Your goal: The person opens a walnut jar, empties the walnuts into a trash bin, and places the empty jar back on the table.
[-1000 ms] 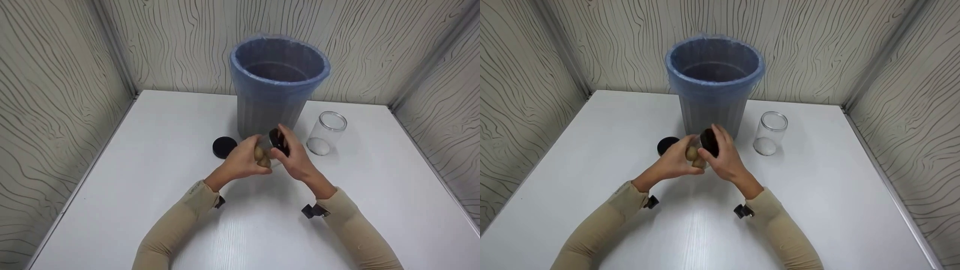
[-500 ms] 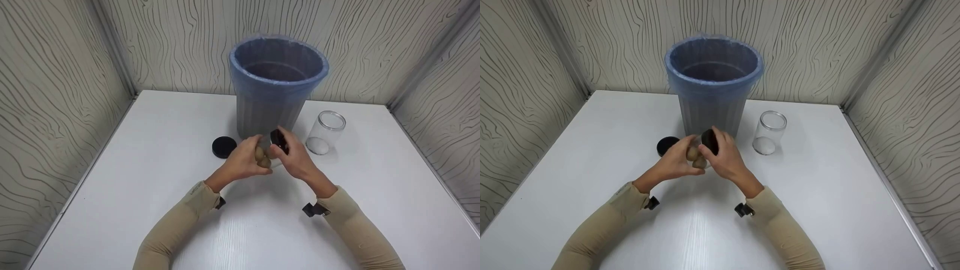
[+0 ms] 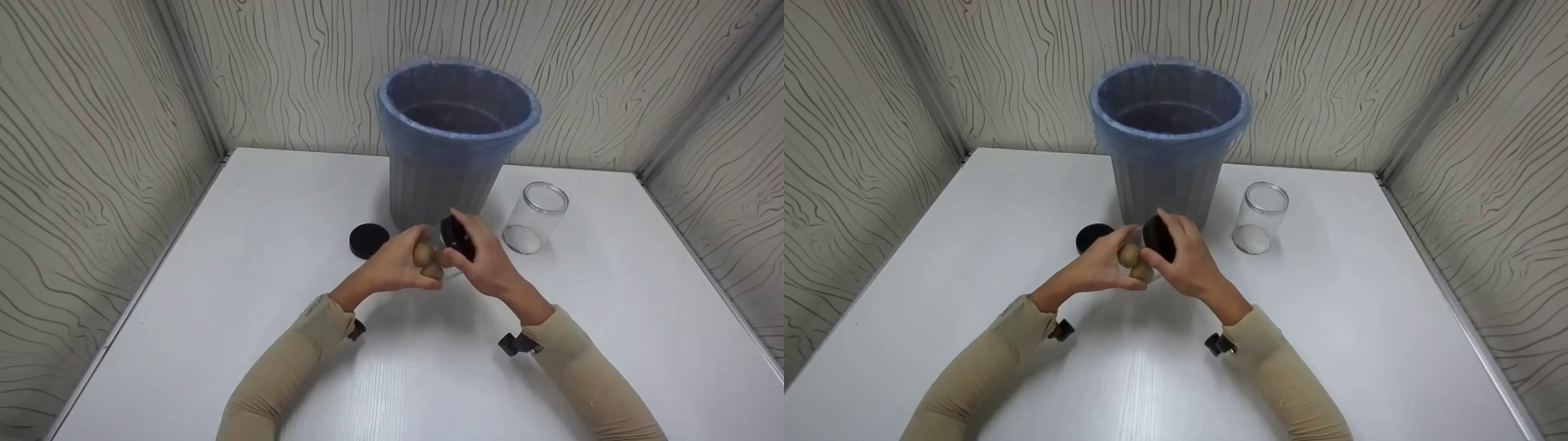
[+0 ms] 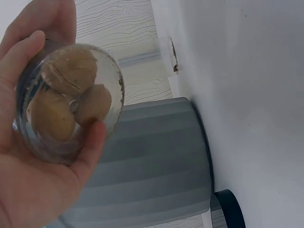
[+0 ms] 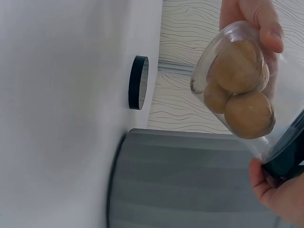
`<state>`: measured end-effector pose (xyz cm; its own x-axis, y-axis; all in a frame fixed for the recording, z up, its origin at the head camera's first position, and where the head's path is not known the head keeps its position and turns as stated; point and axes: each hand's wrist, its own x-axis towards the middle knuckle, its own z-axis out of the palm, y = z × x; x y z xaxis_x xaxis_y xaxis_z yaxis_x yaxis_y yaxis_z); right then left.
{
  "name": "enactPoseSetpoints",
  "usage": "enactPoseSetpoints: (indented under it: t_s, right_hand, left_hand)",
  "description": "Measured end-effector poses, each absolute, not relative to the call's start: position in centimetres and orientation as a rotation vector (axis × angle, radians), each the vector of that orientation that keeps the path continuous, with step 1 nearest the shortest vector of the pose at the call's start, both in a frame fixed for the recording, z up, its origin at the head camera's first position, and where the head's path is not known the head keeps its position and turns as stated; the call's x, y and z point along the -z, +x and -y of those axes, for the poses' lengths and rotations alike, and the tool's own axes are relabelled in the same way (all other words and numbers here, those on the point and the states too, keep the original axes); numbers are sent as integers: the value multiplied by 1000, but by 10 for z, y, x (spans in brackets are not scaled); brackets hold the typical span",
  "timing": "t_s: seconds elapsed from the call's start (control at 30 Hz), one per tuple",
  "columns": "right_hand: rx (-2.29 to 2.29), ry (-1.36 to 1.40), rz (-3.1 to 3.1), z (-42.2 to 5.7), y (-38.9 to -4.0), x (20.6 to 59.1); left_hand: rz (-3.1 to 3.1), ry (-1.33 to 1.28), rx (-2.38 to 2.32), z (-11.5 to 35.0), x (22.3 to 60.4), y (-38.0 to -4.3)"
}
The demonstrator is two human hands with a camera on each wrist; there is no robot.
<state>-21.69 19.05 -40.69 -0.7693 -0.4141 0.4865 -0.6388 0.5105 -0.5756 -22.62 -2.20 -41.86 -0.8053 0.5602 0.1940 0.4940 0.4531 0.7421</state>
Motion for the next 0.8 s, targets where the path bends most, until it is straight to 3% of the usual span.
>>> enactPoseSetpoints:
  t_s: [0.8]
  right_hand:
    - [-963, 1216, 2254, -202, -222, 412]
  left_hand:
    - [-2348, 1057, -1280, 30, 416, -231]
